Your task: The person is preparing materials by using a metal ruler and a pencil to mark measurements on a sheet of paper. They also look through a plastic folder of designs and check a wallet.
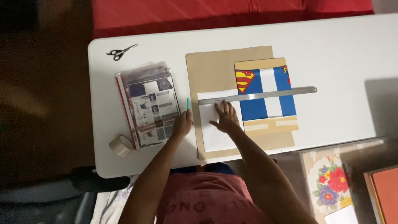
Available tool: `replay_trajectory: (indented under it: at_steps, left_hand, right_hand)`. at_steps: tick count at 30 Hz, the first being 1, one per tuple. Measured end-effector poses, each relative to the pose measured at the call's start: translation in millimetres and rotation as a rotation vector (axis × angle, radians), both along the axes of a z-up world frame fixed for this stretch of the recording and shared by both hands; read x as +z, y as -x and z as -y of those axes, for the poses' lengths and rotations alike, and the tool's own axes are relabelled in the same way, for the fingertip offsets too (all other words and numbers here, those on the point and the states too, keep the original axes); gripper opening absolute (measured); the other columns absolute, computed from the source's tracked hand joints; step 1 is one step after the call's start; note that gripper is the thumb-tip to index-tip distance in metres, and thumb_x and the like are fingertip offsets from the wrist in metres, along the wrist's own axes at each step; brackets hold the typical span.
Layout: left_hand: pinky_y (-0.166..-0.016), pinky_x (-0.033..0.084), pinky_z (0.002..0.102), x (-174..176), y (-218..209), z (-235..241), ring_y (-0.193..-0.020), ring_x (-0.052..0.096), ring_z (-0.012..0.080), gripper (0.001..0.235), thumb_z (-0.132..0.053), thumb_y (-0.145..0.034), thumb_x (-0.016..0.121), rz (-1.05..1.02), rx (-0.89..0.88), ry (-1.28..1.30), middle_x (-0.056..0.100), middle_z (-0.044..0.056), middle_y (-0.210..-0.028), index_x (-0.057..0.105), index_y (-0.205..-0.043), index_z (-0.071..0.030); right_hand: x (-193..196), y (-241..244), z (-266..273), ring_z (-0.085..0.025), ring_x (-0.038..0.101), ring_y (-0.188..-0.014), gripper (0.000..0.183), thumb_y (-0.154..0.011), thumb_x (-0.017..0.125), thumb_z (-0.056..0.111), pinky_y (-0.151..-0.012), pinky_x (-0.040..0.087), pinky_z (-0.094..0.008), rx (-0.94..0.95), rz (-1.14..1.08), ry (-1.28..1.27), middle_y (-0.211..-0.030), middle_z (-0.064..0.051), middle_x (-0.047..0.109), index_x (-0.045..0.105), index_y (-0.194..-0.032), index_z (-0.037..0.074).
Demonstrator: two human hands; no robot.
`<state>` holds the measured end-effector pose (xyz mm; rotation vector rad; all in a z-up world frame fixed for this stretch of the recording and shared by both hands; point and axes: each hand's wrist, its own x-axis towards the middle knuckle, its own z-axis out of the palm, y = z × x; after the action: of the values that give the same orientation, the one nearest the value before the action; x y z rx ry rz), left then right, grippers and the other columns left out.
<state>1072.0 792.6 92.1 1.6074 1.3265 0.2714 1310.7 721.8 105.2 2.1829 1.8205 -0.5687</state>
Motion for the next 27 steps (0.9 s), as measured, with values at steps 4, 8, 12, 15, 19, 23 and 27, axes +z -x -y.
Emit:
replay_trajectory:
  at_steps: [4,8,12,15,19,23,27]
  left_hand:
    - [-0.076,0.063,0.053,-30,-5,8,-0.092,0.083,0.0402,0.057,-0.041,-0.127,0.032,-0.016,0.026,-0.006,0.081,0.023,-0.096,0.071,-0.119,0.001]
    - [-0.074,0.056,0.042,-43,-11,34,-0.082,0.07,0.0278,0.051,-0.035,-0.128,0.032,-0.076,0.07,-0.138,0.07,0.015,-0.09,0.068,-0.114,-0.003]
    - [-0.086,0.056,0.052,-59,-25,59,-0.098,0.073,0.0455,0.045,-0.029,-0.125,0.04,-0.126,0.103,-0.197,0.069,0.024,-0.103,0.066,-0.115,0.006]
    - [-0.091,0.053,0.054,-53,-40,65,-0.099,0.07,0.0451,0.043,-0.03,-0.123,0.048,-0.141,0.133,-0.276,0.065,0.023,-0.102,0.066,-0.109,0.006]
    - [-0.094,0.056,0.051,-81,-53,66,-0.113,0.068,0.0391,0.049,-0.047,-0.114,0.064,-0.283,0.14,-0.238,0.063,0.023,-0.12,0.064,-0.119,0.002]
    - [-0.096,0.059,0.058,-63,-57,79,-0.123,0.067,0.0485,0.064,-0.043,-0.093,0.087,-0.34,0.125,-0.295,0.061,0.028,-0.133,0.064,-0.127,0.006]
    - [-0.111,0.061,0.063,62,-65,92,-0.145,0.058,0.0507,0.063,-0.029,-0.096,0.09,-0.42,-0.136,-0.499,0.053,0.028,-0.163,0.068,-0.141,0.009]
  right_hand:
    - [-13,-20,12,-0.046,0.039,-0.167,0.097,-0.103,0.068,0.074,-0.134,0.042,-0.061,-0.071,-0.156,-0.177,-0.181,-0.02,0.035,0.035,-0.182,0.029]
    - [-11,-51,54,-0.047,0.062,-0.144,0.072,-0.098,0.087,0.037,-0.121,0.052,-0.058,-0.12,-0.22,-0.702,-0.156,-0.028,0.059,0.06,-0.159,0.008]
    - [-110,-139,129,-0.045,0.065,-0.131,0.092,-0.078,0.1,0.024,-0.111,0.053,-0.057,-0.431,0.028,-1.014,-0.145,-0.021,0.06,0.053,-0.157,0.016]
    - [-149,-212,188,-0.045,0.068,-0.115,0.08,-0.078,0.1,0.045,-0.097,0.059,-0.058,-0.835,0.238,-0.917,-0.135,-0.015,0.059,0.061,-0.143,0.021]
    - [-116,-269,218,-0.047,0.063,-0.134,0.086,-0.09,0.09,0.045,-0.109,0.057,-0.06,-1.094,-0.058,-0.428,-0.147,-0.019,0.055,0.053,-0.163,0.017]
    - [-71,-250,221,-0.038,0.056,-0.146,0.078,-0.084,0.093,0.061,-0.12,0.049,-0.048,-0.858,-0.091,-0.279,-0.143,-0.013,0.059,0.064,-0.143,0.021]
    - [-72,-239,221,-0.045,0.057,-0.133,0.087,-0.079,0.097,0.051,-0.112,0.048,-0.052,-0.693,-0.014,-0.406,-0.138,-0.021,0.057,0.058,-0.148,0.014]
